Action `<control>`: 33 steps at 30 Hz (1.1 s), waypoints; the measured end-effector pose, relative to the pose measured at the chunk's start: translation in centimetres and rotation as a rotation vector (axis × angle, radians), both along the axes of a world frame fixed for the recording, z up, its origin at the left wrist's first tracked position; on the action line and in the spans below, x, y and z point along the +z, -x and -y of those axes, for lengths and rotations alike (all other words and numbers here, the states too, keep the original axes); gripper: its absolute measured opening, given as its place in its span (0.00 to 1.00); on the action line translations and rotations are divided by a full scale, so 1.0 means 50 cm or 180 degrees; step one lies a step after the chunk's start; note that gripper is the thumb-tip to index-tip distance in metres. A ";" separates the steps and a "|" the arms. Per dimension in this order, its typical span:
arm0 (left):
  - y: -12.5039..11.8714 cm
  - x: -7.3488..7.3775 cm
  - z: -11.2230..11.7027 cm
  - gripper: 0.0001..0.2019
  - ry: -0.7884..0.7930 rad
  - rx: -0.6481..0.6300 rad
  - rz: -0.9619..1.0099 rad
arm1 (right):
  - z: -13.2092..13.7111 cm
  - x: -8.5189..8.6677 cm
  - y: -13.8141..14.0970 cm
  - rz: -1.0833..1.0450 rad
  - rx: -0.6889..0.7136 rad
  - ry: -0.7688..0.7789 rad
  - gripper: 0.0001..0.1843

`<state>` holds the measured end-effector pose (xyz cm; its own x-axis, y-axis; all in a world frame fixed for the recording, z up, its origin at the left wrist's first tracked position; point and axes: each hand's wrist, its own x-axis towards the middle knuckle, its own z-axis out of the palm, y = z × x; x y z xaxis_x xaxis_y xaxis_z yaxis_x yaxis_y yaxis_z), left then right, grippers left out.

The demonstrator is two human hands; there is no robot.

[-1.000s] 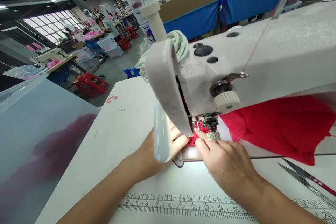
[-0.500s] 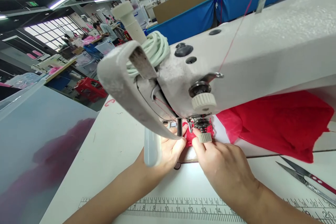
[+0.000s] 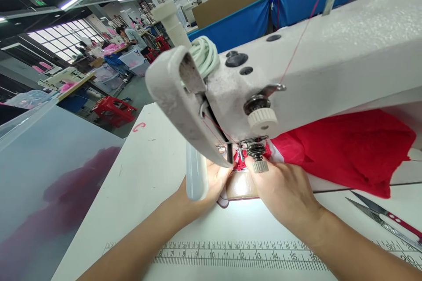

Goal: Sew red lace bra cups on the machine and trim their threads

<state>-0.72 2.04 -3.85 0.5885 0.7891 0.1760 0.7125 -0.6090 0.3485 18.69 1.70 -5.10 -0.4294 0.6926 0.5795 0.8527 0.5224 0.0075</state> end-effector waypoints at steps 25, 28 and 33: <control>-0.021 -0.009 -0.027 0.05 0.0367 0.0725 0.0839 | -0.006 -0.006 -0.005 -0.0420 -0.0051 0.0571 0.22; -0.024 -0.017 -0.032 0.07 0.0384 0.0774 0.0958 | -0.006 -0.012 -0.004 -0.0491 -0.0057 0.0253 0.24; -0.019 0.000 -0.039 0.09 0.0473 0.0639 0.0736 | -0.010 -0.018 0.001 -0.0442 -0.0247 -0.0346 0.19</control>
<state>0.25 4.00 -3.85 0.3768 0.9122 0.1609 0.7048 -0.3951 0.5892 18.64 2.18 -6.01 -0.2880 0.6507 0.7026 0.8871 0.4577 -0.0602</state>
